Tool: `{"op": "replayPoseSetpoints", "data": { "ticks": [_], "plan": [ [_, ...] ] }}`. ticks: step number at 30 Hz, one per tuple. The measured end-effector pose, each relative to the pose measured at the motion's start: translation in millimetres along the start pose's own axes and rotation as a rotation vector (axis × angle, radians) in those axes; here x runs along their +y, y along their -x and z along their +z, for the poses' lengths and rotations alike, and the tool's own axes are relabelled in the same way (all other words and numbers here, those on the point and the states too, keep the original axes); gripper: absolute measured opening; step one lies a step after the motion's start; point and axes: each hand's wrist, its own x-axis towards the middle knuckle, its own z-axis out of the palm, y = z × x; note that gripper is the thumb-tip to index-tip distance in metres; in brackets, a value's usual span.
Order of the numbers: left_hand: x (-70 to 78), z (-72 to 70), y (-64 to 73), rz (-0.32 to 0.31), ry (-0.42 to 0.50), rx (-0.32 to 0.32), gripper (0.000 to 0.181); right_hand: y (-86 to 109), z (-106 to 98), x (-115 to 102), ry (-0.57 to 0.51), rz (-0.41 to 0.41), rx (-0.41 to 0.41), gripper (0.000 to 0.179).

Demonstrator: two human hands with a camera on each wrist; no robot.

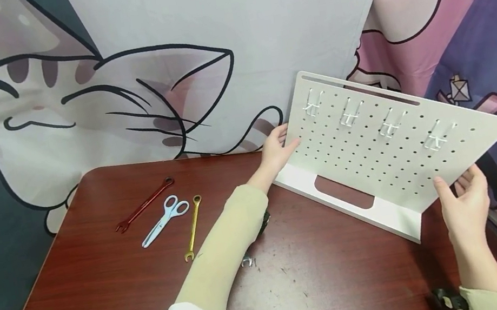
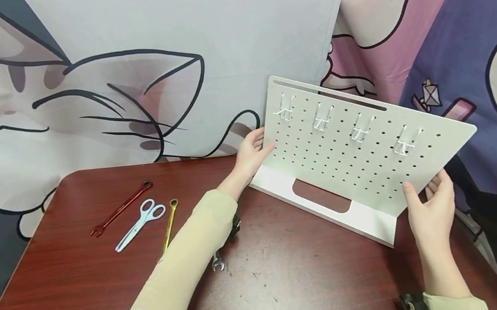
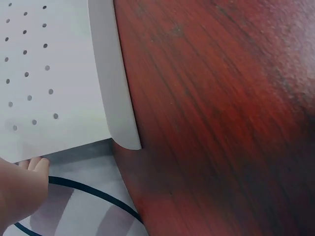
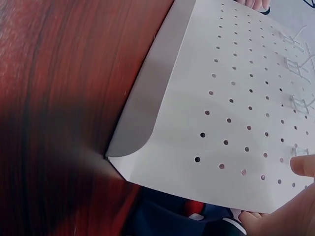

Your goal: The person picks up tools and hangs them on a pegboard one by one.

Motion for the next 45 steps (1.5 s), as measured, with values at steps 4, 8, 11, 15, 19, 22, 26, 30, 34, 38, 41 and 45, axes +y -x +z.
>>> {"op": "replayPoseSetpoints", "data": {
  "ticks": [4,8,11,15,19,22,26,30,34,38,41,45],
  "plan": [
    [1.7,-0.6,0.1,-0.008,-0.005,0.008,0.058,0.0,3.3,0.3,-0.023,-0.014,0.005,0.068],
    [-0.9,-2.7,-1.0,-0.002,-0.037,0.019,0.057,0.9,7.1,-1.6,-0.036,-0.020,0.007,0.068],
    [-3.2,-4.5,-2.0,0.011,-0.064,0.023,0.055,1.5,10.8,-3.7,-0.068,-0.025,0.009,0.070],
    [-4.3,-6.1,-2.9,0.025,-0.088,0.032,0.054,0.1,15.8,-5.3,-0.122,-0.034,0.018,0.073],
    [-4.4,-8.0,-2.7,0.015,-0.093,0.087,0.051,-4.2,22.5,-8.6,-0.194,-0.039,0.008,0.072],
    [-4.7,-12.3,-1.0,0.001,-0.080,0.122,0.049,-6.8,29.2,-11.8,-0.270,-0.040,-0.012,0.071],
    [-6.2,-20.2,-0.2,0.003,-0.065,0.134,0.049,-8.9,38.3,-15.3,-0.325,-0.048,-0.024,0.073],
    [-9.1,-28.9,0.7,0.014,-0.053,0.162,0.048,-12.0,47.1,-17.0,-0.342,-0.055,-0.045,0.076],
    [-11.7,-37.6,4.3,0.027,-0.024,0.174,0.047,-14.7,53.8,-17.3,-0.304,-0.061,-0.064,0.078],
    [-11.1,-45.3,9.0,0.019,-0.007,0.175,0.046,-17.0,59.0,-18.8,-0.256,-0.064,-0.072,0.078],
    [-10.2,-52.1,12.1,-0.003,-0.006,0.188,0.044,-18.9,64.7,-21.4,-0.256,-0.069,-0.088,0.078],
    [-9.2,-64.1,15.5,-0.015,0.004,0.221,0.043,-22.4,75.1,-25.5,-0.278,-0.088,-0.126,0.077]
  ]
}}
